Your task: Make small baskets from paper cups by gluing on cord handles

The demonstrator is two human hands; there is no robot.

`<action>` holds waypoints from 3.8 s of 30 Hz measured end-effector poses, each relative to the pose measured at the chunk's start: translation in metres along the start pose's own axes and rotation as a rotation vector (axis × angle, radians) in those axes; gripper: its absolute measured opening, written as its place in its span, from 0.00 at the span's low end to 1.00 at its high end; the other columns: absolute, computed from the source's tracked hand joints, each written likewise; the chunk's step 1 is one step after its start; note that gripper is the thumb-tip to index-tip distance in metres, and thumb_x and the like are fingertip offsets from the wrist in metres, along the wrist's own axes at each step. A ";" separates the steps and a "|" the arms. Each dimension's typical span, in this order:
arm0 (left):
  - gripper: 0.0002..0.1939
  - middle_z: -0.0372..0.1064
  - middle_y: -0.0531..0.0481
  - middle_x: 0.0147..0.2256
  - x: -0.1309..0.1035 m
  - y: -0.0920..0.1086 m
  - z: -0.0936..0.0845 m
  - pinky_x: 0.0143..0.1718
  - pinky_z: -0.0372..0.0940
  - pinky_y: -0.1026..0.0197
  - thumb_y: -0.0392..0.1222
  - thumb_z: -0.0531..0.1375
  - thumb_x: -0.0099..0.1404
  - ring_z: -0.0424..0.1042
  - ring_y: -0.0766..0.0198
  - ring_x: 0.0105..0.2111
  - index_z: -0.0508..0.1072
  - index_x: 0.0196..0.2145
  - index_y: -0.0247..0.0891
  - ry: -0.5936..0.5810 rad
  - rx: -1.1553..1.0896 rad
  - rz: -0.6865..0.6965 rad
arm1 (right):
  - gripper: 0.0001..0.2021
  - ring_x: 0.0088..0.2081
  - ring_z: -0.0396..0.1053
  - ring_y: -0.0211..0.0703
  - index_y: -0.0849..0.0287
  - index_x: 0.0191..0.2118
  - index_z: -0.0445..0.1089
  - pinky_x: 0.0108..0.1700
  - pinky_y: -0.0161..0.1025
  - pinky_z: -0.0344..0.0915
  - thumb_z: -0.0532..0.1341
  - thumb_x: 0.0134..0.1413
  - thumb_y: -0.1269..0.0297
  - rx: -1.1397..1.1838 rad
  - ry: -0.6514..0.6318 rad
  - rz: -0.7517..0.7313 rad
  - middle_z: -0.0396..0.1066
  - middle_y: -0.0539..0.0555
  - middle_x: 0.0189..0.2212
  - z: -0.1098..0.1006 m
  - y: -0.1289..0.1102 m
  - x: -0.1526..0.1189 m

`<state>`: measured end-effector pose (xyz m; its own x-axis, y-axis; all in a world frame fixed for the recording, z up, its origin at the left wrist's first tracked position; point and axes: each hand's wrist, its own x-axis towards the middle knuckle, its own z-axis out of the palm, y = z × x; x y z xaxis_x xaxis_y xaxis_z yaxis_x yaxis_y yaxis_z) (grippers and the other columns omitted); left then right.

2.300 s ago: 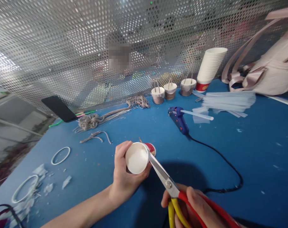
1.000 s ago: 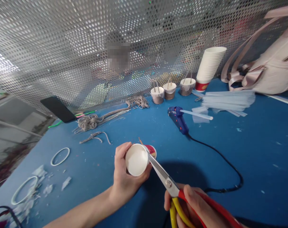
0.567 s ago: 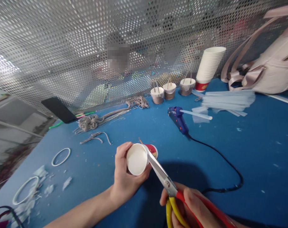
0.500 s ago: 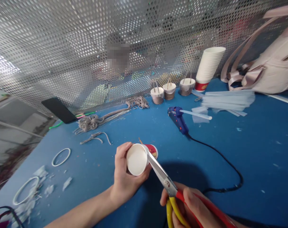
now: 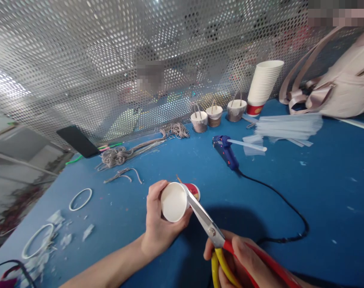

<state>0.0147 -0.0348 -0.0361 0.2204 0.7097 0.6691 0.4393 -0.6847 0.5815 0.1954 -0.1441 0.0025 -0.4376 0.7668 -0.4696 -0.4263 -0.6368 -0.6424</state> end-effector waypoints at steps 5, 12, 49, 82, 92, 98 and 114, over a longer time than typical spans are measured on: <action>0.34 0.61 0.43 0.45 0.002 0.000 -0.002 0.45 0.67 0.49 0.39 0.65 0.53 0.67 0.54 0.45 0.57 0.55 0.43 -0.024 0.000 0.023 | 0.33 0.20 0.51 0.29 0.58 0.36 0.67 0.23 0.26 0.56 0.56 0.40 0.29 0.050 -0.022 0.007 0.55 0.44 0.18 0.000 -0.001 0.000; 0.35 0.59 0.43 0.46 0.000 -0.002 -0.003 0.47 0.66 0.48 0.38 0.66 0.52 0.67 0.54 0.46 0.56 0.55 0.44 -0.072 -0.059 -0.036 | 0.27 0.18 0.52 0.28 0.59 0.33 0.66 0.21 0.25 0.54 0.59 0.45 0.35 0.105 -0.031 0.025 0.52 0.42 0.17 0.000 -0.008 -0.007; 0.37 0.77 0.41 0.39 0.056 -0.011 -0.028 0.39 0.70 0.57 0.44 0.74 0.41 0.77 0.55 0.36 0.64 0.47 0.36 -0.332 -1.075 -1.116 | 0.15 0.22 0.65 0.35 0.56 0.48 0.69 0.25 0.31 0.65 0.61 0.53 0.64 -1.488 0.243 -0.723 0.73 0.51 0.28 -0.054 -0.044 0.023; 0.37 0.74 0.42 0.43 0.055 -0.010 -0.031 0.44 0.66 0.55 0.39 0.71 0.46 0.75 0.54 0.40 0.64 0.53 0.38 -0.362 -1.011 -1.114 | 0.14 0.21 0.61 0.35 0.57 0.47 0.68 0.23 0.31 0.63 0.59 0.55 0.61 -1.450 0.235 -0.534 0.69 0.49 0.24 -0.052 -0.044 0.021; 0.35 0.74 0.41 0.44 0.053 -0.012 -0.031 0.44 0.65 0.55 0.40 0.70 0.48 0.74 0.55 0.40 0.64 0.53 0.38 -0.413 -0.997 -1.091 | 0.14 0.21 0.61 0.35 0.57 0.46 0.69 0.24 0.32 0.63 0.61 0.53 0.62 -1.425 0.247 -0.556 0.70 0.50 0.26 -0.051 -0.045 0.022; 0.37 0.73 0.41 0.43 0.052 -0.012 -0.031 0.43 0.66 0.56 0.41 0.70 0.47 0.74 0.55 0.40 0.63 0.54 0.37 -0.454 -0.973 -1.067 | 0.11 0.19 0.57 0.34 0.56 0.42 0.69 0.22 0.30 0.60 0.60 0.53 0.61 -1.264 0.165 -0.385 0.62 0.45 0.20 -0.041 -0.050 0.024; 0.38 0.73 0.43 0.41 0.054 -0.009 -0.033 0.39 0.66 0.58 0.46 0.71 0.46 0.73 0.57 0.37 0.64 0.53 0.37 -0.478 -0.939 -1.115 | 0.12 0.21 0.45 0.32 0.58 0.40 0.67 0.22 0.30 0.54 0.56 0.58 0.55 -1.151 -0.039 -0.300 0.49 0.43 0.20 -0.045 -0.055 0.031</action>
<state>-0.0061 0.0042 0.0106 0.4936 0.7763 -0.3920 -0.0849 0.4916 0.8667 0.2407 -0.0815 -0.0034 -0.4736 0.8572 -0.2021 0.4368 0.0294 -0.8991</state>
